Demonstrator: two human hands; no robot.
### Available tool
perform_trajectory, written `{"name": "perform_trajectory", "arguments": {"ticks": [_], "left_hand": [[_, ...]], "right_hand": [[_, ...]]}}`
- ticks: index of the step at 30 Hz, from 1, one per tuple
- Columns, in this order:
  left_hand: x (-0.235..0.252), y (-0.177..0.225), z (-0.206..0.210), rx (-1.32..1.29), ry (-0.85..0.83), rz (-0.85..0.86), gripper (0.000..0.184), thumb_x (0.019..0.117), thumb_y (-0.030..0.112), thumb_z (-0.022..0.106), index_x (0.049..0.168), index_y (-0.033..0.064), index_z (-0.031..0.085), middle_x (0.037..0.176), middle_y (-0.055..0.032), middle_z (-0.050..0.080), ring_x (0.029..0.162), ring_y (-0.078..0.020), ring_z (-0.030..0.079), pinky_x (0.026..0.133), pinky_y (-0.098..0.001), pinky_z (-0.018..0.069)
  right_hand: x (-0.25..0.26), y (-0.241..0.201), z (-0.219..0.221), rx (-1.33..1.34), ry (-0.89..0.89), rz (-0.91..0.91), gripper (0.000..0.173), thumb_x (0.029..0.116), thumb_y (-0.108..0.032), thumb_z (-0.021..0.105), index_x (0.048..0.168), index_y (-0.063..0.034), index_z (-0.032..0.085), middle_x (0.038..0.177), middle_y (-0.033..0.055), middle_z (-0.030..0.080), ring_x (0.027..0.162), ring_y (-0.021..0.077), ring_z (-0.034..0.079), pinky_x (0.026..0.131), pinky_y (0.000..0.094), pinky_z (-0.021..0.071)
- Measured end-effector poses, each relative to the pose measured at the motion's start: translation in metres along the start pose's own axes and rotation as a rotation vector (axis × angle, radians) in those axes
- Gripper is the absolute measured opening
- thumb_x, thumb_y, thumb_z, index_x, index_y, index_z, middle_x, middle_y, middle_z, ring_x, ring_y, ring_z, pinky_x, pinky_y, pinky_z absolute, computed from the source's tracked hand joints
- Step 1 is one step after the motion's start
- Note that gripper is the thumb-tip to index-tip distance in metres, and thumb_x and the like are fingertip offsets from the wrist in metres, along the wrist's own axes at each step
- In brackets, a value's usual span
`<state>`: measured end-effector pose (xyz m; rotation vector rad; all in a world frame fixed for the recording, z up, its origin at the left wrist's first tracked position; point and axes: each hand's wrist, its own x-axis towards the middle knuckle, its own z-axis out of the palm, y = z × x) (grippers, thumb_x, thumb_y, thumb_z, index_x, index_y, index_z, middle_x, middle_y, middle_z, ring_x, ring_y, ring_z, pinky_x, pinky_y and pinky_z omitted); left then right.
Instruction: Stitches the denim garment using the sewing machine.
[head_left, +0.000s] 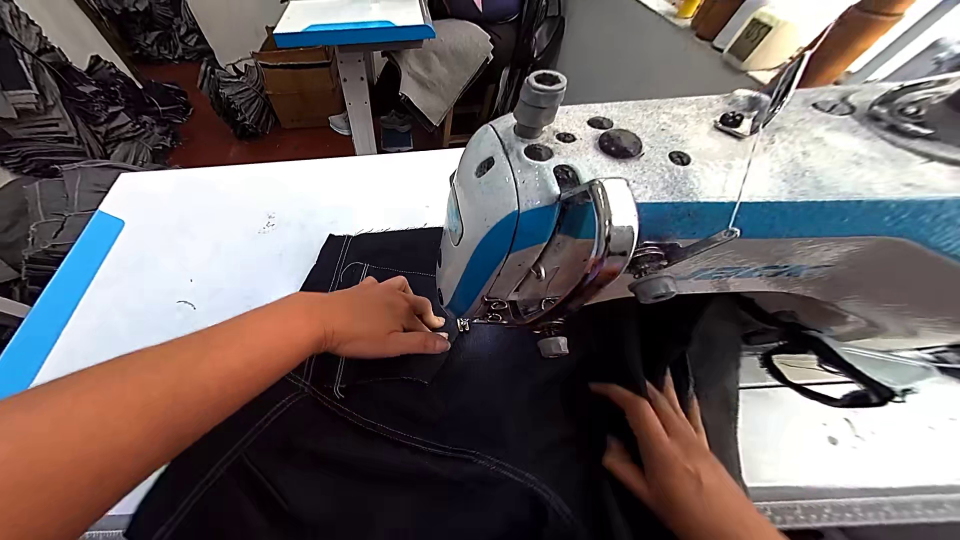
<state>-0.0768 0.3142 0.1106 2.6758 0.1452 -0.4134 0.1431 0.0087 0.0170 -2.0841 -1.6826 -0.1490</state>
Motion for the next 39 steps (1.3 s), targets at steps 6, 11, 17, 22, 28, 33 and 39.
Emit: {"name": "perform_trajectory", "arguments": {"ticks": [6, 11, 17, 22, 28, 33, 39], "left_hand": [[-0.007, 0.052, 0.090, 0.248, 0.465, -0.196, 0.049, 0.1075, 0.046, 0.039, 0.142, 0.0198, 0.063, 0.142, -0.0045, 0.063, 0.130, -0.0332, 0.056, 0.105, -0.0627, 0.0401], [0.003, 0.056, 0.096, 0.113, 0.635, -0.253, 0.040, 0.1068, 0.041, 0.046, 0.128, 0.0226, 0.074, 0.121, -0.0014, 0.071, 0.113, -0.0286, 0.061, 0.095, -0.0553, 0.0425], [-0.001, 0.017, 0.103, 0.110, 0.653, -0.031, 0.041, 0.1024, 0.049, 0.052, 0.136, 0.0303, 0.068, 0.144, -0.0071, 0.059, 0.144, -0.0366, 0.043, 0.116, -0.0735, 0.0221], [-0.008, 0.015, 0.104, 0.170, 0.524, -0.036, 0.056, 0.1024, 0.063, 0.038, 0.152, 0.0394, 0.049, 0.161, -0.0094, 0.041, 0.154, -0.0383, 0.026, 0.116, -0.0766, 0.0129], [-0.008, 0.015, 0.108, 0.199, 0.555, -0.012, 0.052, 0.1035, 0.060, 0.039, 0.148, 0.0382, 0.054, 0.160, -0.0045, 0.044, 0.152, -0.0386, 0.030, 0.114, -0.0783, 0.0148], [-0.010, 0.016, 0.106, 0.175, 0.563, 0.005, 0.049, 0.1042, 0.055, 0.042, 0.146, 0.0343, 0.057, 0.156, 0.0035, 0.051, 0.152, -0.0366, 0.032, 0.114, -0.0795, 0.0142], [-0.014, 0.014, 0.097, -0.172, 0.635, -0.031, 0.037, 0.1076, 0.022, 0.043, 0.134, 0.0134, 0.068, 0.137, 0.0020, 0.067, 0.147, -0.0265, 0.043, 0.123, -0.0661, 0.0108]], "right_hand": [[0.121, 0.049, -0.031, -0.201, -0.199, -0.168, 0.034, 0.0818, 0.007, 0.078, 0.115, -0.0002, 0.072, 0.111, 0.0303, 0.068, 0.107, 0.0552, 0.063, 0.088, 0.0752, 0.0465], [0.051, -0.046, -0.029, 0.070, -0.130, -0.375, 0.026, 0.1000, -0.027, 0.060, 0.102, -0.0053, 0.073, 0.104, 0.0180, 0.071, 0.102, 0.0367, 0.069, 0.085, 0.0540, 0.0572], [-0.019, -0.056, 0.013, 0.151, -0.159, -0.617, 0.034, 0.1039, -0.037, 0.058, 0.126, -0.0108, 0.064, 0.118, 0.0112, 0.069, 0.120, 0.0270, 0.063, 0.108, 0.0388, 0.0471], [-0.001, -0.045, 0.012, 0.252, -0.051, -0.721, 0.021, 0.1051, -0.004, 0.046, 0.109, -0.0114, 0.065, 0.100, 0.0058, 0.070, 0.103, 0.0204, 0.066, 0.095, 0.0329, 0.0504], [0.021, -0.049, -0.016, 0.351, -0.328, -0.618, 0.047, 0.1046, -0.051, 0.050, 0.110, -0.0094, 0.071, 0.101, 0.0099, 0.073, 0.099, 0.0248, 0.069, 0.086, 0.0373, 0.0543], [0.058, -0.064, 0.011, 0.316, -0.100, -0.477, 0.032, 0.1072, -0.033, 0.050, 0.111, -0.0108, 0.074, 0.115, 0.0044, 0.072, 0.114, 0.0160, 0.067, 0.096, 0.0281, 0.0553], [0.076, -0.059, 0.042, 0.187, -0.032, -0.486, 0.032, 0.1054, -0.023, 0.049, 0.113, -0.0073, 0.076, 0.125, 0.0080, 0.072, 0.125, 0.0229, 0.065, 0.105, 0.0352, 0.0524]]}}
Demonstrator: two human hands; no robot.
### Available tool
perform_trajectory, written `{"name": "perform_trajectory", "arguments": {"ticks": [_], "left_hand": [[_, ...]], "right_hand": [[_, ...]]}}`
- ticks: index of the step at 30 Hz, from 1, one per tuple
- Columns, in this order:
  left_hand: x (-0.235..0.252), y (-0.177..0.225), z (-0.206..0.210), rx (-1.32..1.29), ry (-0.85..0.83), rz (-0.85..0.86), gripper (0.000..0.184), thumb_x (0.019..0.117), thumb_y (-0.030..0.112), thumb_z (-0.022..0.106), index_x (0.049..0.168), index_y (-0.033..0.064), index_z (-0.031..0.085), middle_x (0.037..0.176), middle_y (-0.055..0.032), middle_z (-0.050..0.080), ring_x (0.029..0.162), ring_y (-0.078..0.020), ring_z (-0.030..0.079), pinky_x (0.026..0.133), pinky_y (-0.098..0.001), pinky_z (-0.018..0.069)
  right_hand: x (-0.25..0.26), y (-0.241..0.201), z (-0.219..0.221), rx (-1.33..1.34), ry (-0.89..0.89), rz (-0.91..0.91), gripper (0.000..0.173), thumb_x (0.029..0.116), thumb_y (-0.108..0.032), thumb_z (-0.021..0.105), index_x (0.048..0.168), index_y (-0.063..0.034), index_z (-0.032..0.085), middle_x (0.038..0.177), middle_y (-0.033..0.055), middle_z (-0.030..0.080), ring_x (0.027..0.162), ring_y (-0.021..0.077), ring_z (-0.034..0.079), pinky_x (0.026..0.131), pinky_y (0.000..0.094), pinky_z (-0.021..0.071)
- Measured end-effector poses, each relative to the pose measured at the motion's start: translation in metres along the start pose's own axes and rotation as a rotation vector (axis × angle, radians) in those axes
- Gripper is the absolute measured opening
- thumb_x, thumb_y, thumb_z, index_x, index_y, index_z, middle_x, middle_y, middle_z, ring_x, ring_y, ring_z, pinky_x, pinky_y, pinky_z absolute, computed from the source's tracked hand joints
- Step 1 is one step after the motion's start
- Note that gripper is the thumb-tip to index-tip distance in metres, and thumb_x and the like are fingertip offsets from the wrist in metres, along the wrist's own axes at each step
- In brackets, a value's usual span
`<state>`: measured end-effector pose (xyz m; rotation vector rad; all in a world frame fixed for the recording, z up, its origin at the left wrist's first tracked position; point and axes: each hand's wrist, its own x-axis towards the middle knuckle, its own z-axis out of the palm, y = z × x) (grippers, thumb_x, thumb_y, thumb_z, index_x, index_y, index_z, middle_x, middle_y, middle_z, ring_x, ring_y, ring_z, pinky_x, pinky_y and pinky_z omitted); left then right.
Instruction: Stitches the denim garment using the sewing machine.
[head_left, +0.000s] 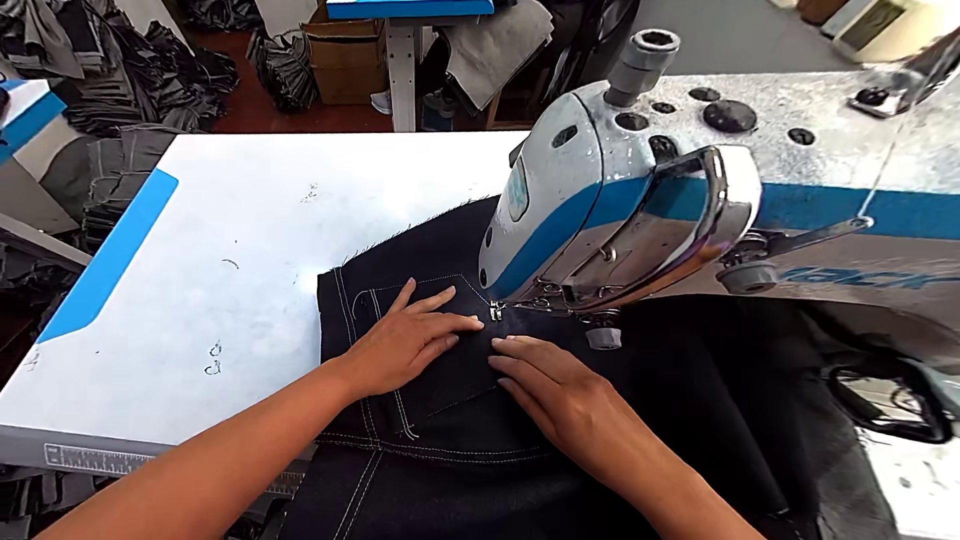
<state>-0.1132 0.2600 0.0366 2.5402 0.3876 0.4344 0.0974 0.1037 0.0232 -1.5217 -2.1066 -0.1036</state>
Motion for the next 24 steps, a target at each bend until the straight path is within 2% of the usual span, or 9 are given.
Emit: {"name": "perform_trajectory", "arguments": {"ticks": [2, 5, 7, 8, 10, 13, 16, 21, 24], "left_hand": [[-0.001, -0.004, 0.001, -0.018, 0.027, 0.037, 0.031, 0.1049, 0.017, 0.050, 0.126, 0.0137, 0.074, 0.133, 0.0011, 0.070, 0.144, -0.0274, 0.047, 0.121, -0.0678, 0.0146], [-0.002, -0.007, 0.003, 0.127, -0.028, 0.130, 0.032, 0.1048, 0.020, 0.052, 0.131, 0.0214, 0.071, 0.141, 0.0038, 0.064, 0.148, -0.0294, 0.042, 0.117, -0.0736, 0.0171], [-0.002, -0.007, 0.003, 0.227, -0.044, 0.205, 0.037, 0.1030, 0.013, 0.051, 0.134, 0.0231, 0.069, 0.145, 0.0054, 0.061, 0.149, -0.0286, 0.040, 0.118, -0.0729, 0.0185], [-0.002, -0.007, 0.002, 0.274, -0.037, 0.254, 0.039, 0.1015, 0.009, 0.052, 0.134, 0.0222, 0.069, 0.144, 0.0053, 0.062, 0.147, -0.0280, 0.042, 0.118, -0.0702, 0.0218], [-0.001, -0.007, 0.000, 0.334, -0.022, 0.376, 0.037, 0.0996, 0.005, 0.053, 0.129, 0.0189, 0.072, 0.136, 0.0021, 0.067, 0.135, -0.0247, 0.055, 0.116, -0.0547, 0.0353], [0.000, 0.003, -0.001, 0.342, -0.064, 0.509, 0.029, 0.1001, 0.003, 0.052, 0.117, 0.0099, 0.074, 0.125, -0.0075, 0.070, 0.116, -0.0259, 0.064, 0.103, -0.0420, 0.0494], [-0.009, 0.024, 0.002, 0.368, -0.109, 0.472, 0.022, 0.1001, 0.006, 0.054, 0.111, 0.0056, 0.073, 0.116, -0.0102, 0.071, 0.108, -0.0261, 0.066, 0.089, -0.0379, 0.0543], [-0.027, 0.053, 0.018, 0.528, -0.015, 0.330, 0.025, 0.1004, 0.017, 0.053, 0.109, 0.0045, 0.073, 0.104, -0.0104, 0.072, 0.100, -0.0257, 0.070, 0.089, -0.0369, 0.0568], [-0.020, 0.067, 0.027, 0.624, 0.055, 0.229, 0.025, 0.0984, 0.006, 0.053, 0.116, 0.0004, 0.070, 0.093, -0.0102, 0.070, 0.084, -0.0240, 0.068, 0.077, -0.0332, 0.0557]], "right_hand": [[-0.006, -0.001, -0.003, -0.067, -0.007, -0.040, 0.030, 0.1033, -0.014, 0.049, 0.113, -0.0069, 0.076, 0.124, 0.0087, 0.073, 0.122, 0.0237, 0.067, 0.103, 0.0353, 0.0539], [-0.010, -0.007, -0.007, -0.170, -0.056, -0.086, 0.033, 0.0975, -0.005, 0.048, 0.118, -0.0060, 0.075, 0.125, 0.0113, 0.072, 0.120, 0.0269, 0.068, 0.101, 0.0373, 0.0549], [-0.008, -0.007, -0.009, -0.154, -0.059, -0.120, 0.032, 0.0970, -0.004, 0.049, 0.113, -0.0060, 0.076, 0.121, 0.0123, 0.074, 0.117, 0.0279, 0.069, 0.100, 0.0378, 0.0554], [-0.005, -0.005, -0.011, -0.124, -0.051, -0.126, 0.030, 0.0966, -0.005, 0.049, 0.109, -0.0073, 0.077, 0.118, 0.0107, 0.074, 0.116, 0.0268, 0.070, 0.100, 0.0375, 0.0555], [0.003, 0.002, -0.012, -0.043, -0.024, -0.099, 0.028, 0.0958, -0.009, 0.050, 0.103, -0.0090, 0.077, 0.113, 0.0080, 0.075, 0.113, 0.0255, 0.070, 0.097, 0.0388, 0.0559], [0.015, 0.012, -0.008, -0.024, -0.023, -0.016, 0.030, 0.0980, -0.006, 0.051, 0.116, -0.0053, 0.074, 0.123, 0.0114, 0.072, 0.117, 0.0283, 0.068, 0.098, 0.0420, 0.0553], [0.014, 0.008, -0.004, -0.061, 0.003, -0.057, 0.031, 0.0942, -0.002, 0.051, 0.113, -0.0032, 0.076, 0.118, 0.0119, 0.074, 0.113, 0.0282, 0.070, 0.097, 0.0408, 0.0557], [-0.017, -0.012, -0.009, -0.113, -0.017, -0.130, 0.033, 0.0974, 0.002, 0.047, 0.112, -0.0052, 0.077, 0.118, 0.0084, 0.075, 0.114, 0.0223, 0.070, 0.101, 0.0342, 0.0541], [-0.016, -0.006, -0.015, -0.022, -0.039, -0.146, 0.032, 0.0967, -0.002, 0.049, 0.105, -0.0101, 0.078, 0.113, 0.0046, 0.075, 0.111, 0.0195, 0.070, 0.096, 0.0333, 0.0556]]}}
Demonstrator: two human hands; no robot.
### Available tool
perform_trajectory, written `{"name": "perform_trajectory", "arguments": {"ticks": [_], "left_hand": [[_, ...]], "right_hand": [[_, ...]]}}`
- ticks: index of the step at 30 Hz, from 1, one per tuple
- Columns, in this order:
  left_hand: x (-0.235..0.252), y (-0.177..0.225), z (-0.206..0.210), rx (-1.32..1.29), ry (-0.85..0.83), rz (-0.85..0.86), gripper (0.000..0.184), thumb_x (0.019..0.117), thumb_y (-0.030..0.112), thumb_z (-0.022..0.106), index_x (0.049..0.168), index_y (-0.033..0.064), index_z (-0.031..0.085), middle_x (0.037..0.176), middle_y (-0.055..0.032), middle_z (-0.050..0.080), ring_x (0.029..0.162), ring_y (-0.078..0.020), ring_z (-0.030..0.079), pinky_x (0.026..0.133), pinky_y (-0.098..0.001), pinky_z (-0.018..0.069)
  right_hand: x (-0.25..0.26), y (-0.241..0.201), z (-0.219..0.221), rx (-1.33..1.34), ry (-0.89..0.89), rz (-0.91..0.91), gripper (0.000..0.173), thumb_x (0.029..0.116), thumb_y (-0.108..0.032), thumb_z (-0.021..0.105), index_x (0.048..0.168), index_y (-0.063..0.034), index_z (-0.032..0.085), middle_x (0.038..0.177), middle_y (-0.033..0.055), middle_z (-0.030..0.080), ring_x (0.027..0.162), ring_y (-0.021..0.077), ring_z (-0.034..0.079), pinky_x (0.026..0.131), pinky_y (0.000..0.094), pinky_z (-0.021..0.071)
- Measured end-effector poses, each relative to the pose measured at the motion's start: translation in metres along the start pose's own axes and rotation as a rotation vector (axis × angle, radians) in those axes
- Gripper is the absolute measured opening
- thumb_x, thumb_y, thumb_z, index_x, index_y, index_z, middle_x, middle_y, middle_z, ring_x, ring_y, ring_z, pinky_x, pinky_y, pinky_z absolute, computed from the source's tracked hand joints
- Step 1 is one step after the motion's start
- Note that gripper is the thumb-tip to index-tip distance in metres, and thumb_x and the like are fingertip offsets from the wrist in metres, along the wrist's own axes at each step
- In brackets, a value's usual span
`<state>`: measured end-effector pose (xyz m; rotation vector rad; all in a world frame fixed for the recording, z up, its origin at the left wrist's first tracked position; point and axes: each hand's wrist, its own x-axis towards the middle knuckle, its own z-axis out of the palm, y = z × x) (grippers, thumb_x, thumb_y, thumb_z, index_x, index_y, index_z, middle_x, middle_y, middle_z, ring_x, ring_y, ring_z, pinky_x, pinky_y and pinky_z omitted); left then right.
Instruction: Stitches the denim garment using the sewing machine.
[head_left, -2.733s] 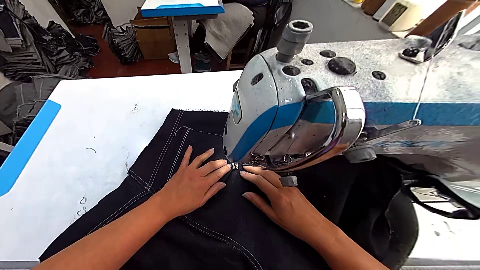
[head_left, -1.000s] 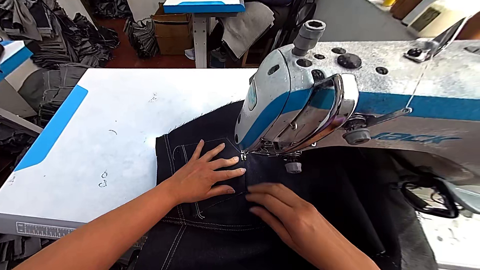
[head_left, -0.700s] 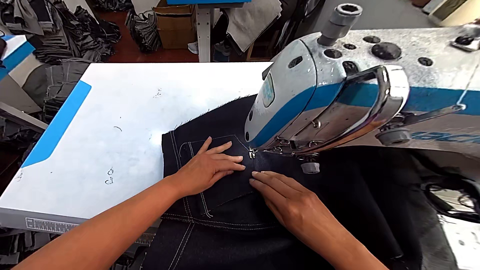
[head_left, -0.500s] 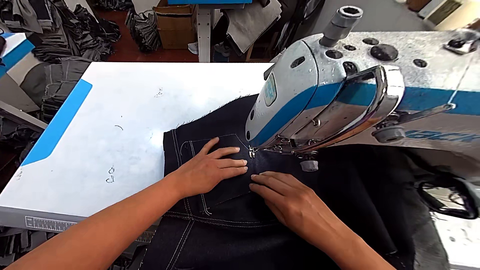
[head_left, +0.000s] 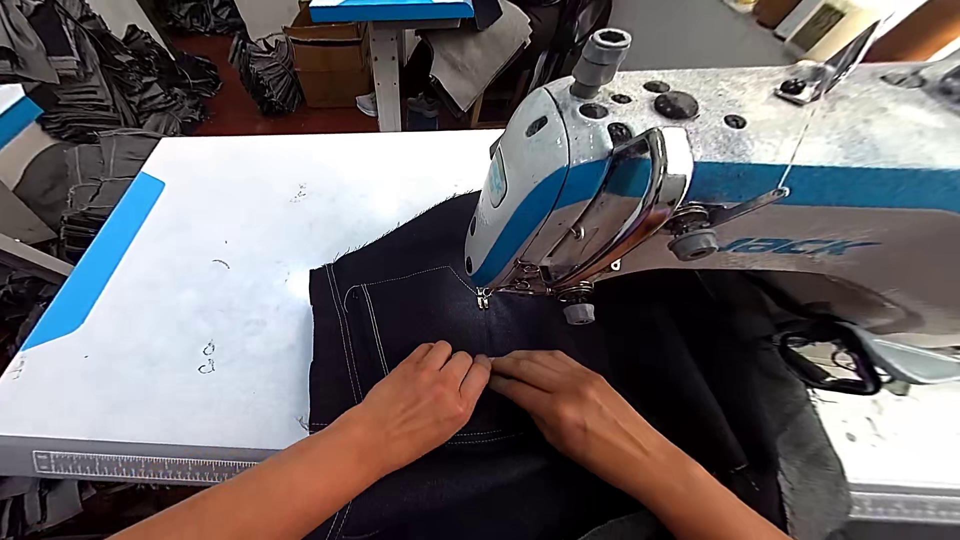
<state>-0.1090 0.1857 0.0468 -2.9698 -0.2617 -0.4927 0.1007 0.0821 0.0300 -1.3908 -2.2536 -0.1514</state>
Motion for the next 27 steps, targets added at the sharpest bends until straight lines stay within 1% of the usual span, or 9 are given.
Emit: {"name": "perform_trajectory", "arguments": {"ticks": [2, 5, 7, 9, 11, 15, 23, 25, 27], "left_hand": [[0.009, 0.009, 0.000, 0.058, -0.047, -0.079, 0.028, 0.0954, 0.001, 0.055, 0.120, -0.0020, 0.070, 0.098, -0.0135, 0.068, 0.085, -0.0266, 0.066, 0.073, -0.0339, 0.0562], [0.014, 0.011, 0.008, 0.106, 0.009, -0.117, 0.023, 0.0919, 0.001, 0.059, 0.110, -0.0028, 0.072, 0.097, -0.0160, 0.068, 0.083, -0.0288, 0.067, 0.069, -0.0347, 0.0567], [0.017, 0.001, 0.009, -0.038, 0.037, -0.168, 0.017, 0.0913, 0.001, 0.061, 0.103, -0.0015, 0.073, 0.093, -0.0162, 0.068, 0.082, -0.0303, 0.069, 0.068, -0.0381, 0.0584], [0.026, -0.017, -0.003, -0.347, -0.109, -0.352, 0.019, 0.1018, 0.009, 0.057, 0.107, 0.0004, 0.073, 0.098, -0.0165, 0.070, 0.092, -0.0328, 0.071, 0.078, -0.0482, 0.0591], [0.039, -0.046, -0.014, -0.667, -0.299, -0.514, 0.027, 0.1066, 0.017, 0.053, 0.113, 0.0009, 0.073, 0.101, -0.0172, 0.073, 0.098, -0.0325, 0.070, 0.087, -0.0547, 0.0525], [0.052, -0.074, -0.017, -0.836, -0.488, -0.546, 0.029, 0.1077, 0.022, 0.052, 0.112, 0.0038, 0.073, 0.096, -0.0119, 0.071, 0.093, -0.0237, 0.065, 0.084, -0.0485, 0.0484], [0.040, -0.064, -0.012, -0.796, -0.353, -0.524, 0.032, 0.1088, 0.020, 0.044, 0.113, 0.0048, 0.073, 0.087, -0.0091, 0.069, 0.085, -0.0206, 0.064, 0.077, -0.0444, 0.0484], [0.037, -0.058, -0.010, -0.791, -0.291, -0.558, 0.030, 0.1070, 0.024, 0.048, 0.112, 0.0082, 0.073, 0.085, -0.0054, 0.069, 0.080, -0.0176, 0.063, 0.073, -0.0430, 0.0481], [0.037, -0.051, -0.006, -0.755, -0.220, -0.612, 0.022, 0.1028, 0.030, 0.061, 0.108, 0.0127, 0.074, 0.081, -0.0011, 0.070, 0.073, -0.0143, 0.064, 0.068, -0.0409, 0.0508]], "right_hand": [[0.010, 0.009, -0.003, 0.099, 0.032, 0.045, 0.028, 0.0941, -0.006, 0.050, 0.103, -0.0095, 0.077, 0.109, 0.0041, 0.075, 0.108, 0.0189, 0.070, 0.093, 0.0321, 0.0567], [0.029, 0.018, -0.002, 0.149, 0.058, 0.175, 0.027, 0.0930, -0.006, 0.052, 0.106, -0.0064, 0.076, 0.104, 0.0075, 0.073, 0.096, 0.0201, 0.071, 0.082, 0.0328, 0.0589], [0.036, 0.022, 0.003, 0.193, 0.017, 0.256, 0.025, 0.0908, -0.007, 0.055, 0.104, -0.0081, 0.077, 0.097, 0.0062, 0.069, 0.084, 0.0173, 0.068, 0.071, 0.0325, 0.0578], [0.039, 0.023, 0.004, 0.259, -0.040, 0.326, 0.022, 0.0895, -0.009, 0.060, 0.104, -0.0076, 0.076, 0.091, 0.0054, 0.065, 0.072, 0.0149, 0.062, 0.064, 0.0326, 0.0545], [0.042, 0.026, 0.001, 0.327, -0.097, 0.386, 0.018, 0.0939, -0.015, 0.066, 0.107, -0.0061, 0.075, 0.089, 0.0055, 0.066, 0.070, 0.0151, 0.062, 0.065, 0.0349, 0.0536], [0.049, 0.026, 0.004, 0.337, -0.101, 0.471, 0.016, 0.0999, -0.019, 0.064, 0.101, -0.0072, 0.074, 0.081, 0.0032, 0.064, 0.070, 0.0157, 0.061, 0.066, 0.0383, 0.0519], [0.049, 0.028, 0.009, 0.311, -0.106, 0.511, 0.020, 0.1002, -0.027, 0.062, 0.096, -0.0123, 0.075, 0.076, -0.0004, 0.062, 0.067, 0.0153, 0.060, 0.061, 0.0405, 0.0488], [0.048, 0.029, 0.011, 0.330, -0.098, 0.530, 0.020, 0.1001, -0.028, 0.061, 0.095, -0.0138, 0.075, 0.074, -0.0015, 0.062, 0.065, 0.0151, 0.059, 0.060, 0.0414, 0.0475], [0.049, 0.029, 0.012, 0.363, -0.100, 0.552, 0.020, 0.0999, -0.027, 0.061, 0.095, -0.0148, 0.075, 0.073, -0.0029, 0.061, 0.065, 0.0137, 0.059, 0.060, 0.0408, 0.0472]]}}
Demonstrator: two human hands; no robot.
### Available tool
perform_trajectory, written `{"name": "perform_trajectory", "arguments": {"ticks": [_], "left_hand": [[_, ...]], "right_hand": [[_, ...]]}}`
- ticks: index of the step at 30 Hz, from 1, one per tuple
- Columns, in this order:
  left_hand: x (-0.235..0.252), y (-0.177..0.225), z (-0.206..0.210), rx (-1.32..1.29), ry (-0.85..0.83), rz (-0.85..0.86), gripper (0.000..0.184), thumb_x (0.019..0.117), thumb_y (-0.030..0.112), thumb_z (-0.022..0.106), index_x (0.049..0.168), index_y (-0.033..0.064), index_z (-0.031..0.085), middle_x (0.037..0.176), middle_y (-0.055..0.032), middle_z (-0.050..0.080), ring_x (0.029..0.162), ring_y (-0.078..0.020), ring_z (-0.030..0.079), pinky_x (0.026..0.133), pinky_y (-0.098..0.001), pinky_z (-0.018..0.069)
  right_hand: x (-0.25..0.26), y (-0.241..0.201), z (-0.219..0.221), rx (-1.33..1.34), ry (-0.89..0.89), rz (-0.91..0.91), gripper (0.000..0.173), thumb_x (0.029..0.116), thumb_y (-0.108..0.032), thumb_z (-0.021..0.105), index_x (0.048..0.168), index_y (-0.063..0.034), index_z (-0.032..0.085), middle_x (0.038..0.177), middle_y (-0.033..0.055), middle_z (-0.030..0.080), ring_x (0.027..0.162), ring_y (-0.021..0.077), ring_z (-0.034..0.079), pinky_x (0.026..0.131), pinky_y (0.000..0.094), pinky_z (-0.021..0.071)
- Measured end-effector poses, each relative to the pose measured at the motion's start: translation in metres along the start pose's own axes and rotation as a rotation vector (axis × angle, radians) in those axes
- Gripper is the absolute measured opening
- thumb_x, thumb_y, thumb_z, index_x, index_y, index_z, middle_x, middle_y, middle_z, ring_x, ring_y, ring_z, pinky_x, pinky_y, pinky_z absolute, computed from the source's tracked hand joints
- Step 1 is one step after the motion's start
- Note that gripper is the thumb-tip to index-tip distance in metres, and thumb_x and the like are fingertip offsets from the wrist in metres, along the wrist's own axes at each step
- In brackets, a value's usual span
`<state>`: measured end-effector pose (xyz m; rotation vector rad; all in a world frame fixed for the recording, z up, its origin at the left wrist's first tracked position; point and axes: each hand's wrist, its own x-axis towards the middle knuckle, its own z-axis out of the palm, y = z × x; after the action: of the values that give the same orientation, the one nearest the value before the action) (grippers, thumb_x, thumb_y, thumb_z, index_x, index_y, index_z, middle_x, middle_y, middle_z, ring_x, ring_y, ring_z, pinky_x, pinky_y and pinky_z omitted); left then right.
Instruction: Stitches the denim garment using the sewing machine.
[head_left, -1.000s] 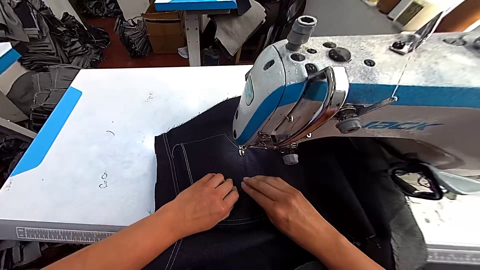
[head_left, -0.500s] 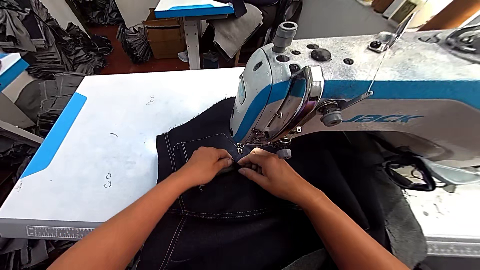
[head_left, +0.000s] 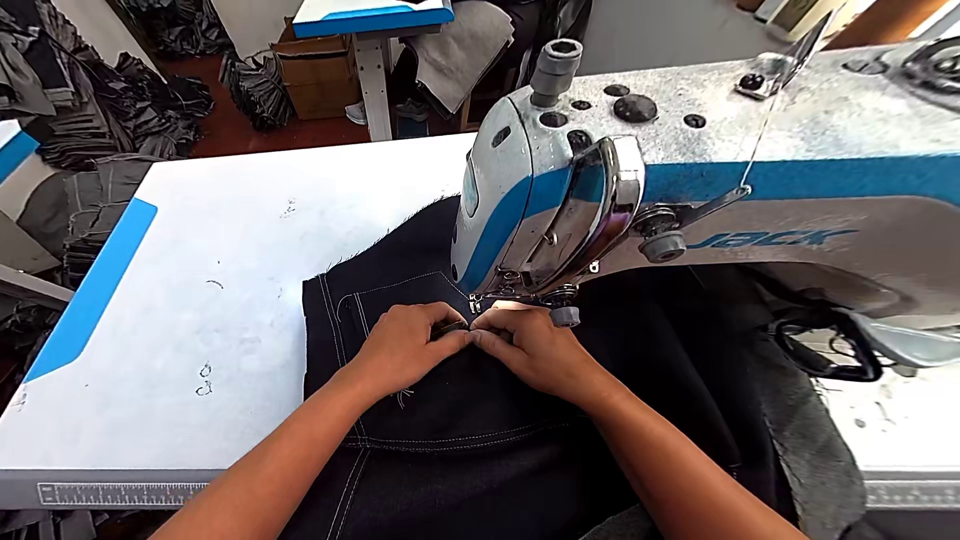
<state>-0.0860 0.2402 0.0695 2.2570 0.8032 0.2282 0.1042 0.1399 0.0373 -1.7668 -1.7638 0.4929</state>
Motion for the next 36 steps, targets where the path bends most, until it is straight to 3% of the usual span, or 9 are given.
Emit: {"name": "perform_trajectory", "arguments": {"ticks": [8, 13, 16, 20, 23, 26, 29, 32, 36], "left_hand": [[-0.003, -0.007, 0.022, 0.011, 0.309, 0.152, 0.008, 0.0911, 0.017, 0.075, 0.098, 0.0137, 0.077, 0.090, 0.0014, 0.073, 0.079, -0.0085, 0.068, 0.071, -0.0313, 0.0563], [-0.014, -0.012, 0.034, 0.498, 0.530, 0.630, 0.013, 0.0928, 0.010, 0.065, 0.092, 0.0083, 0.078, 0.089, -0.0055, 0.073, 0.086, -0.0226, 0.069, 0.069, -0.0341, 0.0565], [-0.023, -0.006, 0.037, 0.783, 0.543, 0.726, 0.022, 0.0957, 0.003, 0.056, 0.096, 0.0049, 0.078, 0.091, -0.0071, 0.072, 0.083, -0.0232, 0.065, 0.062, -0.0335, 0.0470], [-0.028, -0.005, 0.039, 0.893, 0.537, 0.684, 0.024, 0.0970, 0.005, 0.055, 0.101, 0.0073, 0.079, 0.097, -0.0059, 0.073, 0.085, -0.0226, 0.064, 0.065, -0.0342, 0.0452], [-0.026, -0.012, 0.038, 0.646, 0.495, 0.601, 0.021, 0.0936, 0.015, 0.061, 0.103, 0.0113, 0.080, 0.100, -0.0051, 0.074, 0.086, -0.0224, 0.066, 0.067, -0.0337, 0.0511], [-0.024, -0.010, 0.030, 0.200, 0.371, 0.280, 0.025, 0.0951, 0.025, 0.062, 0.108, 0.0095, 0.076, 0.097, -0.0015, 0.073, 0.084, -0.0132, 0.070, 0.071, -0.0314, 0.0588], [-0.017, -0.004, 0.015, 0.043, 0.197, 0.037, 0.023, 0.0990, 0.027, 0.065, 0.113, 0.0097, 0.071, 0.092, -0.0007, 0.072, 0.076, -0.0097, 0.068, 0.070, -0.0303, 0.0578], [-0.012, 0.004, 0.015, 0.134, 0.153, -0.005, 0.018, 0.0970, 0.029, 0.070, 0.100, 0.0130, 0.077, 0.086, -0.0003, 0.067, 0.073, -0.0125, 0.064, 0.066, -0.0347, 0.0542], [-0.014, 0.004, 0.025, 0.280, 0.226, 0.133, 0.017, 0.0982, 0.022, 0.067, 0.098, 0.0081, 0.078, 0.087, -0.0069, 0.070, 0.082, -0.0233, 0.069, 0.069, -0.0439, 0.0557]], "right_hand": [[0.000, -0.003, -0.005, 0.030, -0.066, 0.031, 0.019, 0.1011, -0.025, 0.061, 0.096, -0.0140, 0.074, 0.075, -0.0030, 0.059, 0.067, 0.0118, 0.057, 0.062, 0.0372, 0.0466], [0.001, 0.000, -0.002, 0.034, -0.051, 0.060, 0.019, 0.1013, -0.027, 0.060, 0.096, -0.0173, 0.075, 0.074, -0.0049, 0.062, 0.067, 0.0108, 0.058, 0.061, 0.0381, 0.0478], [0.001, 0.000, -0.002, 0.041, -0.053, 0.046, 0.020, 0.1016, -0.027, 0.058, 0.097, -0.0171, 0.075, 0.077, -0.0050, 0.061, 0.070, 0.0105, 0.059, 0.064, 0.0372, 0.0479], [0.001, -0.001, -0.003, 0.003, -0.045, 0.016, 0.029, 0.1039, -0.032, 0.052, 0.095, -0.0158, 0.075, 0.079, -0.0032, 0.062, 0.074, 0.0123, 0.061, 0.065, 0.0389, 0.0490], [0.000, 0.000, 0.002, -0.020, 0.004, 0.008, 0.027, 0.1019, -0.035, 0.059, 0.092, -0.0159, 0.075, 0.075, -0.0030, 0.062, 0.069, 0.0134, 0.061, 0.062, 0.0400, 0.0491], [-0.002, 0.000, 0.003, -0.007, 0.024, 0.004, 0.024, 0.1016, -0.032, 0.060, 0.093, -0.0155, 0.075, 0.076, -0.0027, 0.062, 0.070, 0.0136, 0.061, 0.062, 0.0400, 0.0493], [-0.002, 0.001, 0.004, -0.008, 0.032, -0.012, 0.024, 0.1021, -0.030, 0.060, 0.093, -0.0141, 0.075, 0.078, -0.0011, 0.064, 0.072, 0.0147, 0.062, 0.064, 0.0407, 0.0497], [-0.003, 0.002, 0.004, -0.022, 0.041, -0.027, 0.023, 0.1022, -0.030, 0.060, 0.094, -0.0142, 0.075, 0.080, -0.0009, 0.065, 0.073, 0.0150, 0.064, 0.065, 0.0409, 0.0508], [-0.006, 0.003, 0.005, -0.120, 0.102, -0.189, 0.021, 0.0992, -0.031, 0.061, 0.100, -0.0137, 0.072, 0.076, -0.0021, 0.062, 0.066, 0.0135, 0.060, 0.058, 0.0359, 0.0506]]}}
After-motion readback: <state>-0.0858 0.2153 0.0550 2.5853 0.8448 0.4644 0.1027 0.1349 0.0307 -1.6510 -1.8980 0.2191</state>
